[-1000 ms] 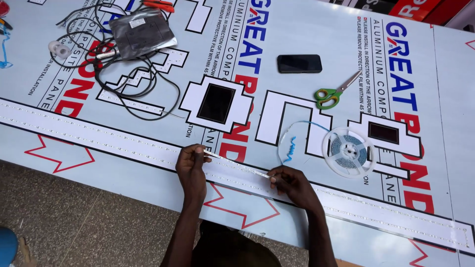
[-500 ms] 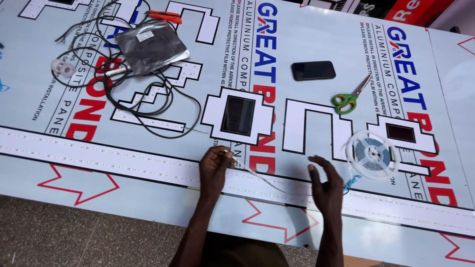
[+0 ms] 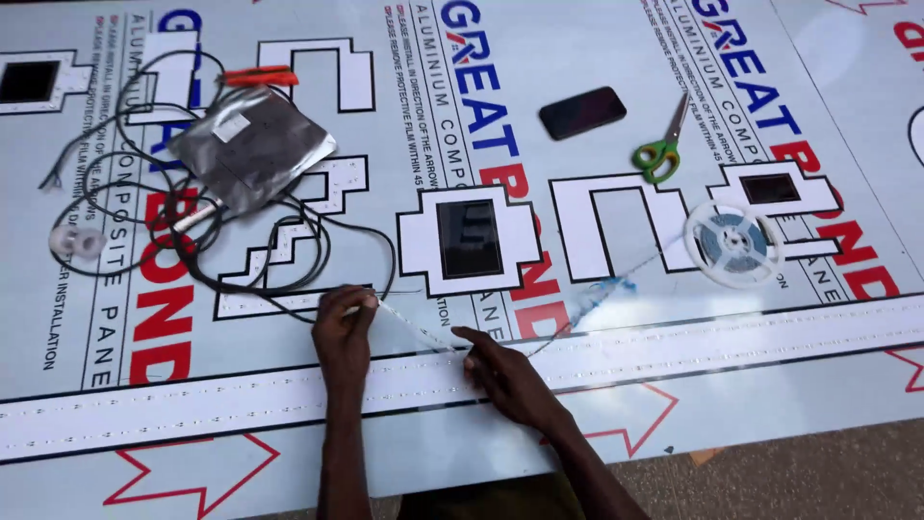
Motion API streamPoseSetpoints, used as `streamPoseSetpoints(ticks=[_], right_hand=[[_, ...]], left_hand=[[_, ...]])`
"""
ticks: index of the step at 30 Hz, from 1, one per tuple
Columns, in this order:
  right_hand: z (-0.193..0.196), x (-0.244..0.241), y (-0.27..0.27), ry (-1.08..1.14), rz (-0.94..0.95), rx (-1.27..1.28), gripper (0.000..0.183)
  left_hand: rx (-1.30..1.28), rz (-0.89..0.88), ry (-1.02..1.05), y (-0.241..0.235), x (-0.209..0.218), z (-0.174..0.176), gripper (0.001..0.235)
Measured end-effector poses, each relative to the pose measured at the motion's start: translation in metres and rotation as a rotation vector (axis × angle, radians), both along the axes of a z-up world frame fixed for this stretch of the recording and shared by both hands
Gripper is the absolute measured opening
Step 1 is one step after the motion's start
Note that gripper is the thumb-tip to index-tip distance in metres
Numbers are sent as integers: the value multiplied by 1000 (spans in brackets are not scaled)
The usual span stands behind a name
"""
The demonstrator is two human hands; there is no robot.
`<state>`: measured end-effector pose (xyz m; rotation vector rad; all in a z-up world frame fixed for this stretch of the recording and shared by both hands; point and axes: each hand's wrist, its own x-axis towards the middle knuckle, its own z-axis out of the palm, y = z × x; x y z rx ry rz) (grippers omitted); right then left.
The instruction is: Preparing and installing LED strips onto a sign template by cutting them to size and adhering them to the surface.
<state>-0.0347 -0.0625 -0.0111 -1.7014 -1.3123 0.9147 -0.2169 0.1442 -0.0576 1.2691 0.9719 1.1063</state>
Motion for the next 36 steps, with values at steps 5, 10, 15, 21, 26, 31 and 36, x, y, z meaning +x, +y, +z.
streamPoseSetpoints(ticks=[5, 10, 15, 21, 26, 31, 36], right_hand=[[-15, -12, 32, -55, 77, -102, 55], [-17, -13, 69, 33, -20, -82, 41], [-29, 5, 93, 121, -52, 32, 23], [-27, 45, 102, 119, -63, 68, 35], [-1, 42, 113, -96, -145, 182, 47], [-31, 13, 140, 259, -251, 221, 40], [-40, -15, 155, 345, -431, 239, 34]], left_hand=[[45, -151, 130, 35, 0, 30, 19], [136, -289, 206, 69, 26, 39, 29], [111, -287, 29, 97, 54, 17, 20], [219, -95, -63, 89, 62, 15, 18], [186, -257, -69, 77, 63, 17, 18], [103, -456, -57, 96, 68, 15, 19], [126, -583, -16, 135, 74, 21, 20]])
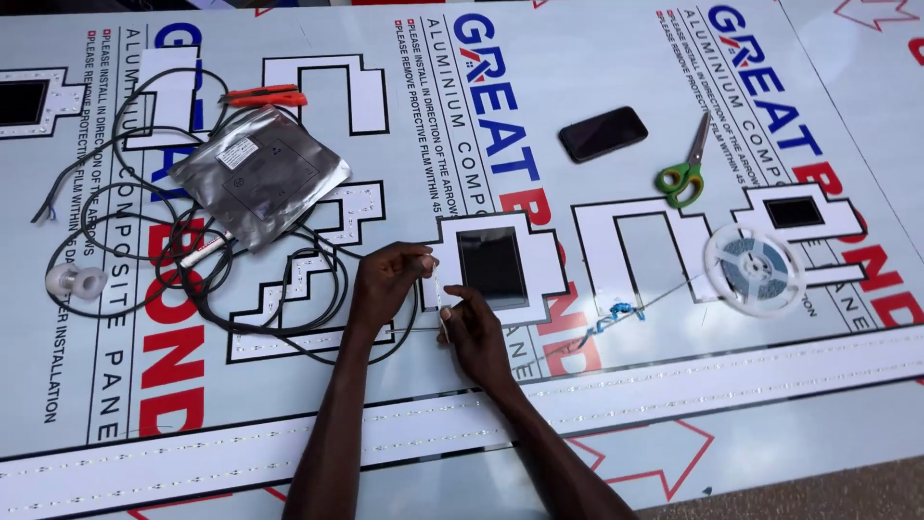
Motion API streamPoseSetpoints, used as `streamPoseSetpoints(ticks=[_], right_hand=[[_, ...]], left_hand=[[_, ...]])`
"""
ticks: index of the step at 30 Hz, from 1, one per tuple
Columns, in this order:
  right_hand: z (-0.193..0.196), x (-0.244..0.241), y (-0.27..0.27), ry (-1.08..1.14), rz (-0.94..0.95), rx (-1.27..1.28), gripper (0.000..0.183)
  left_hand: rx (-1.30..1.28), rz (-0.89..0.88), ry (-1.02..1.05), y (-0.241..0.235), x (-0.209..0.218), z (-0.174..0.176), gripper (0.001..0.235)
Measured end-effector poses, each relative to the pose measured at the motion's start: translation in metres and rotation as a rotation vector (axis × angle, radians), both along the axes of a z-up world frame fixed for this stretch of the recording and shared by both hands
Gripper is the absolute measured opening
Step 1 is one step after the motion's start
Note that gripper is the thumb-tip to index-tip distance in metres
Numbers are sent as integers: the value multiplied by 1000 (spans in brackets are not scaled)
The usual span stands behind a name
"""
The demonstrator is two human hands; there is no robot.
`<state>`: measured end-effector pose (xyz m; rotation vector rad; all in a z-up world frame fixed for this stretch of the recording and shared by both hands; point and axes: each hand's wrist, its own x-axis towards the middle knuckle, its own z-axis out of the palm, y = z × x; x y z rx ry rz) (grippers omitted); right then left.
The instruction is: Preparing and installing LED strips onto a sign template by cutting them to size and adhering them to the surface.
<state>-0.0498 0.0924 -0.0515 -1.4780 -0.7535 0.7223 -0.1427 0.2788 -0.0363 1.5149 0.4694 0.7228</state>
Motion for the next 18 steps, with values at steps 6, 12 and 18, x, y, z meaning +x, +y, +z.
streamPoseSetpoints(ticks=[6, 12, 18], right_hand=[[7, -10, 11, -55, -122, 24, 39], [2, -14, 18, -253, -103, -80, 40], [12, -21, 18, -631, 27, -502, 47]], left_hand=[[-7, -111, 66, 40, 16, -14, 17], [212, -161, 314, 59, 29, -7, 7], [410, -63, 396, 74, 37, -40, 4]])
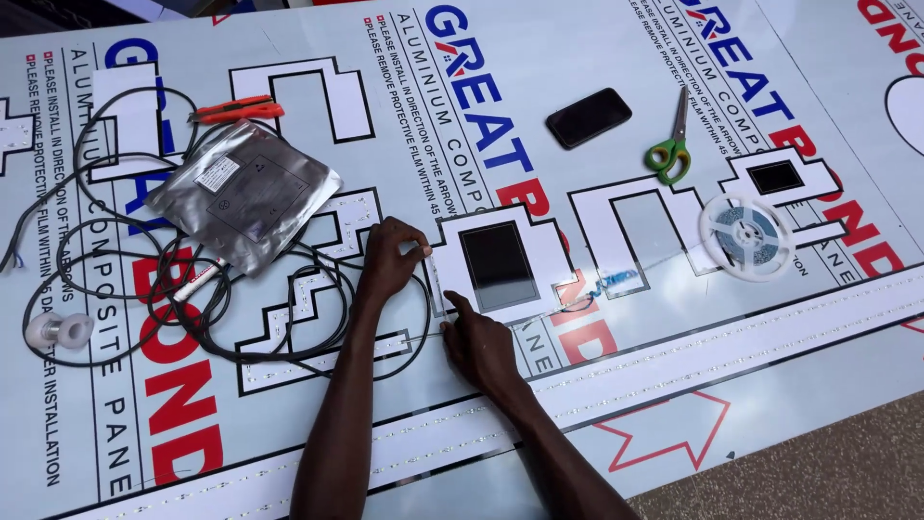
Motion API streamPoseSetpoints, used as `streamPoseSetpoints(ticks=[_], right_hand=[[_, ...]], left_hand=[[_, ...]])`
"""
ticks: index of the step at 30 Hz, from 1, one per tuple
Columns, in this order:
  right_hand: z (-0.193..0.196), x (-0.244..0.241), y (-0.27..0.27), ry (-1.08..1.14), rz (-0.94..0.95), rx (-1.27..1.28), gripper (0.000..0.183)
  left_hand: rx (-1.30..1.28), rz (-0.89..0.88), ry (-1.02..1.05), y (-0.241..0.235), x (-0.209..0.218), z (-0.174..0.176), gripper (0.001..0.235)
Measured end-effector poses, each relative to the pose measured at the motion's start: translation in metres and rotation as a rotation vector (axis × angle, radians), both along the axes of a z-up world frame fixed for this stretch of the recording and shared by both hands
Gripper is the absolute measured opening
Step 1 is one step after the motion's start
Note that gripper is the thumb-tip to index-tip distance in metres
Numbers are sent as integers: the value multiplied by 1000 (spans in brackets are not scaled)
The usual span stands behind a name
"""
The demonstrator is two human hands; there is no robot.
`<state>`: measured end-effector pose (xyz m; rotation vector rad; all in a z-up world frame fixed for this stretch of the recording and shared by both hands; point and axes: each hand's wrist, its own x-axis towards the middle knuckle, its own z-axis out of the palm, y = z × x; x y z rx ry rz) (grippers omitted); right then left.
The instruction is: Preparing and installing LED strips onto a sign template by cutting them to size and adhering them to the surface.
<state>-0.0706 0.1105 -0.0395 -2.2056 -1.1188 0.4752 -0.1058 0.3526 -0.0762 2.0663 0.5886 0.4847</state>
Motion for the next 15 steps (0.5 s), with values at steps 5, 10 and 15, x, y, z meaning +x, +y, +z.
streamPoseSetpoints(ticks=[5, 10, 15], right_hand=[[-13, -2, -5, -40, -37, -82, 50], [-29, 1, -2, -92, -6, -35, 42], [-27, 1, -1, -129, 14, -24, 46]], left_hand=[[34, 6, 34, 4, 6, -20, 5], [66, 14, 74, 5, 10, -32, 3], [56, 40, 82, 3, 12, -30, 4]])
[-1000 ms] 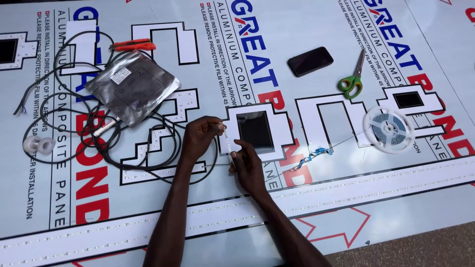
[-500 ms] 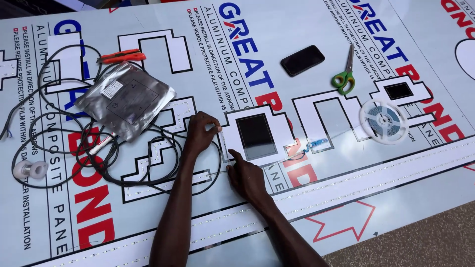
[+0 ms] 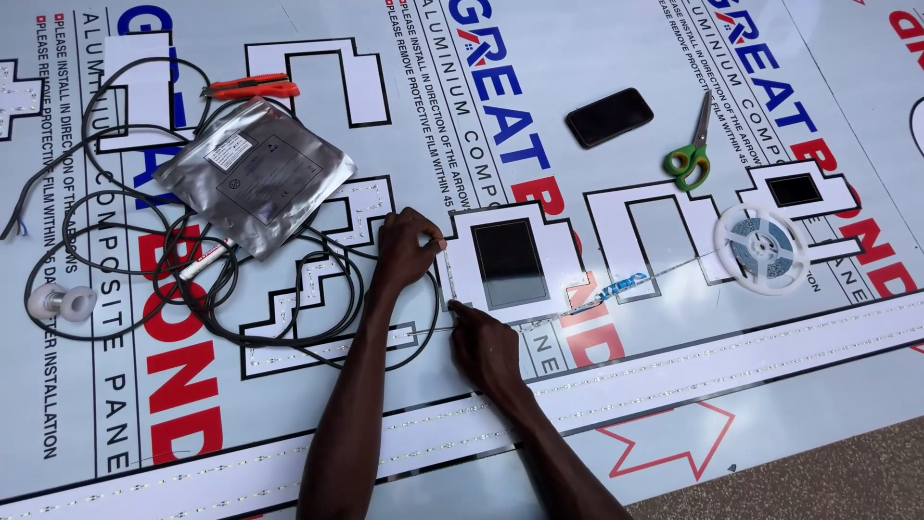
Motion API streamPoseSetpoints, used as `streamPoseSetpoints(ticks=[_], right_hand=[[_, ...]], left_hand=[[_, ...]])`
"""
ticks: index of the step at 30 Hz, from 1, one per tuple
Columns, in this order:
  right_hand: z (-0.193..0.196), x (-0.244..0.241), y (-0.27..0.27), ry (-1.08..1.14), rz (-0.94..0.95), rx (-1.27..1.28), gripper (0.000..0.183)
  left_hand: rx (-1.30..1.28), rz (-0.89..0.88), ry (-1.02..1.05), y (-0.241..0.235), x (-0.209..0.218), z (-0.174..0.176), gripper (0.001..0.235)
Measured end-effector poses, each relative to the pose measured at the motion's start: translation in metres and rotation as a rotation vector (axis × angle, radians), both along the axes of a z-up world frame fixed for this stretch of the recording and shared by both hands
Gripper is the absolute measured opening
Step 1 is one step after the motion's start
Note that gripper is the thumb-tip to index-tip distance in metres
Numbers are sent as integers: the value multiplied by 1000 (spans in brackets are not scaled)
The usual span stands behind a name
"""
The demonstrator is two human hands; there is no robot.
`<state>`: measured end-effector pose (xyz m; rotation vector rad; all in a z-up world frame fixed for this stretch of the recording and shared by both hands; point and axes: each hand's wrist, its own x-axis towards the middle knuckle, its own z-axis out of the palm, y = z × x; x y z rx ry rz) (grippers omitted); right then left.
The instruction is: Preparing and installing LED strips onto a sign template by cutting them to size and adhering them to the surface.
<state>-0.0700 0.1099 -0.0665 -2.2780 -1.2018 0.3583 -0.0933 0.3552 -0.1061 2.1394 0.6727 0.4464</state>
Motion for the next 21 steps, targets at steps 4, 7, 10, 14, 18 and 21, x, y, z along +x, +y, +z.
streamPoseSetpoints(ticks=[4, 7, 10, 14, 18, 21], right_hand=[[4, -1, -1, 11, 12, 21, 47], [-2, 1, -2, 11, 21, 20, 48], [-11, 2, -3, -18, 33, 46, 49], [-6, -1, -4, 9, 13, 81, 47], [-6, -5, -6, 39, -21, 115, 48], [-18, -5, -8, -11, -14, 142, 47]], left_hand=[[0, 8, 9, 0, 1, -1, 5], [1, 9, 11, 0, 0, -2, 6], [-24, 2, -4, -1, -1, 3, 7], [-16, 11, 6, -2, 0, 4, 9], [-59, 33, -33, -1, 1, 4, 24], [-41, 8, -54, -3, -1, 2, 22]])
